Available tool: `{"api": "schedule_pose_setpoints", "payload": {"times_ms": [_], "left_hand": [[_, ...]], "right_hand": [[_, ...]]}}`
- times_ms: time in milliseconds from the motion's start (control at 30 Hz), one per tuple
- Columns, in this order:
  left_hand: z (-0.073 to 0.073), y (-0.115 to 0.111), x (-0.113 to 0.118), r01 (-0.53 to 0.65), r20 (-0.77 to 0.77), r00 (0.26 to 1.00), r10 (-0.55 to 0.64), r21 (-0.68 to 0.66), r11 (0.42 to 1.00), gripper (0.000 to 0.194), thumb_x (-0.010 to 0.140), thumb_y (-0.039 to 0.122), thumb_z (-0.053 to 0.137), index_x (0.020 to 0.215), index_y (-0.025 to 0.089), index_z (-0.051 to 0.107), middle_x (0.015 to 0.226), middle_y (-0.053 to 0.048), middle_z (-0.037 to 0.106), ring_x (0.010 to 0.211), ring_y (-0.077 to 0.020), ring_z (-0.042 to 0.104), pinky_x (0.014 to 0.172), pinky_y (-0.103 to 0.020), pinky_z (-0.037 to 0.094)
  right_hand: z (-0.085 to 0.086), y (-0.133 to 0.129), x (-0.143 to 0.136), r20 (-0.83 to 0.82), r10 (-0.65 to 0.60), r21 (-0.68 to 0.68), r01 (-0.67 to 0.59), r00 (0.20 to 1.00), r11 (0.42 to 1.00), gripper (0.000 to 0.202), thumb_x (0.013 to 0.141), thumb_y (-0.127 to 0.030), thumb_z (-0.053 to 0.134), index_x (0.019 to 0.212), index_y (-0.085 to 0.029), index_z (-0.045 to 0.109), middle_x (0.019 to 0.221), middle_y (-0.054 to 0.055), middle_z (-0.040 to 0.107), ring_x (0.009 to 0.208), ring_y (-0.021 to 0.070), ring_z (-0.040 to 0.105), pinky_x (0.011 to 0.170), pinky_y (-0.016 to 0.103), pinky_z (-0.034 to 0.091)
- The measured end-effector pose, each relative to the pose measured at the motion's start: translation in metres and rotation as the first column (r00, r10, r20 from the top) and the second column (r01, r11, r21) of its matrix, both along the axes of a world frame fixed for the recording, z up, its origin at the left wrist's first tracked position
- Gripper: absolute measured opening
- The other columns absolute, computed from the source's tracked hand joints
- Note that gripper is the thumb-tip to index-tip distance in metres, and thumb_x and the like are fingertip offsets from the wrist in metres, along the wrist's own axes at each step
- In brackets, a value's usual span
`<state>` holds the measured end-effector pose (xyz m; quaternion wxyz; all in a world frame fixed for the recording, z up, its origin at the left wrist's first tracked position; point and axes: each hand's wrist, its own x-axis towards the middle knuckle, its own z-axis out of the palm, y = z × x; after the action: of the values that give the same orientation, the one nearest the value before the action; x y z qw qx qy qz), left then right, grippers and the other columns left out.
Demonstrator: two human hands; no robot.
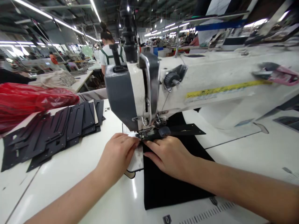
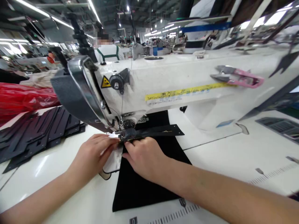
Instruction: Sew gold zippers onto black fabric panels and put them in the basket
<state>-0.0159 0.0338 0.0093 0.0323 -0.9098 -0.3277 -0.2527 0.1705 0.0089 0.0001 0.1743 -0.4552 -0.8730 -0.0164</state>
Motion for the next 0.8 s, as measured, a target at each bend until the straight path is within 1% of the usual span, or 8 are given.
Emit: {"api": "schedule_pose_setpoints", "payload": {"times_ms": [67, 167, 200, 267, 333, 400, 567, 800], "left_hand": [[-0.004, -0.002, 0.000, 0.046, -0.031, 0.998, -0.046, 0.023, 0.999, 0.019, 0.088, 0.014, 0.042, 0.092, 0.015, 0.060, 0.088, -0.006, 0.067, 0.079, -0.0185, 0.061, 0.077, -0.035, 0.046], [-0.010, -0.007, 0.001, 0.037, -0.093, 0.995, -0.031, 0.068, 0.997, 0.018, 0.087, 0.012, 0.044, 0.094, 0.014, 0.060, 0.095, -0.009, 0.064, 0.085, -0.0209, 0.060, 0.082, -0.038, 0.043], [-0.011, -0.008, 0.002, 0.027, -0.107, 0.994, -0.018, 0.082, 0.996, 0.018, 0.086, 0.011, 0.045, 0.094, 0.013, 0.060, 0.095, -0.010, 0.064, 0.085, -0.0215, 0.059, 0.082, -0.039, 0.043], [-0.013, -0.010, 0.003, 0.017, -0.133, 0.991, -0.004, 0.097, 0.995, 0.020, 0.083, 0.008, 0.045, 0.095, 0.012, 0.060, 0.095, -0.011, 0.063, 0.085, -0.0225, 0.059, 0.082, -0.040, 0.043], [-0.013, -0.011, 0.004, 0.008, -0.149, 0.989, 0.008, 0.111, 0.994, 0.022, 0.081, 0.006, 0.045, 0.096, 0.012, 0.060, 0.095, -0.011, 0.063, 0.085, -0.0232, 0.059, 0.082, -0.041, 0.043], [-0.013, -0.011, 0.005, -0.004, -0.163, 0.986, 0.024, 0.125, 0.992, 0.023, 0.080, 0.005, 0.044, 0.095, 0.012, 0.060, 0.095, -0.011, 0.062, 0.086, -0.0234, 0.058, 0.083, -0.041, 0.043], [-0.010, -0.011, 0.008, -0.013, -0.196, 0.980, 0.042, 0.149, 0.989, 0.021, 0.082, 0.006, 0.043, 0.090, 0.013, 0.061, 0.092, -0.010, 0.062, 0.085, -0.0229, 0.059, 0.081, -0.040, 0.045], [-0.010, -0.006, 0.008, -0.010, -0.199, 0.979, 0.043, 0.162, 0.987, 0.012, 0.084, 0.011, 0.049, 0.087, 0.013, 0.060, 0.091, -0.009, 0.062, 0.084, -0.0217, 0.059, 0.081, -0.039, 0.045]], "right_hand": [[-0.004, -0.004, 0.003, 0.009, 0.056, 0.077, -0.057, 0.998, 0.995, 0.018, 0.084, -0.021, 0.054, 0.097, -0.013, 0.063, 0.075, 0.005, 0.065, 0.064, 0.0191, 0.058, 0.059, 0.032, 0.042], [-0.005, -0.009, 0.005, 0.008, 0.119, 0.214, -0.118, 0.993, 0.970, 0.017, 0.086, -0.018, 0.050, 0.088, -0.012, 0.065, 0.067, 0.004, 0.062, 0.058, 0.0174, 0.055, 0.055, 0.031, 0.041], [-0.005, -0.009, 0.006, -0.003, 0.116, 0.259, -0.112, 0.993, 0.959, 0.018, 0.087, -0.018, 0.049, 0.087, -0.012, 0.065, 0.068, 0.004, 0.062, 0.059, 0.0178, 0.055, 0.055, 0.032, 0.042], [-0.005, -0.007, 0.006, -0.047, 0.075, 0.297, -0.058, 0.996, 0.953, 0.019, 0.086, -0.018, 0.049, 0.090, -0.011, 0.065, 0.079, 0.008, 0.064, 0.073, 0.0215, 0.058, 0.064, 0.035, 0.046], [-0.007, -0.002, 0.006, -0.084, 0.050, 0.249, -0.027, 0.995, 0.968, 0.021, 0.084, -0.017, 0.050, 0.097, -0.008, 0.064, 0.095, 0.012, 0.064, 0.091, 0.0259, 0.057, 0.080, 0.039, 0.047], [-0.009, 0.002, 0.006, -0.100, 0.073, 0.182, -0.054, 0.992, 0.982, 0.024, 0.083, -0.015, 0.048, 0.101, -0.006, 0.062, 0.103, 0.014, 0.063, 0.100, 0.0265, 0.055, 0.089, 0.040, 0.044], [-0.011, 0.007, 0.008, -0.126, 0.101, 0.149, -0.082, 0.987, 0.985, 0.026, 0.084, -0.013, 0.043, 0.103, -0.007, 0.060, 0.105, 0.014, 0.063, 0.099, 0.0248, 0.057, 0.089, 0.040, 0.046], [-0.007, 0.012, 0.008, -0.127, 0.114, 0.076, -0.105, 0.985, 0.992, 0.021, 0.083, -0.014, 0.044, 0.093, -0.008, 0.062, 0.101, 0.014, 0.064, 0.102, 0.0240, 0.056, 0.094, 0.038, 0.043]]}}
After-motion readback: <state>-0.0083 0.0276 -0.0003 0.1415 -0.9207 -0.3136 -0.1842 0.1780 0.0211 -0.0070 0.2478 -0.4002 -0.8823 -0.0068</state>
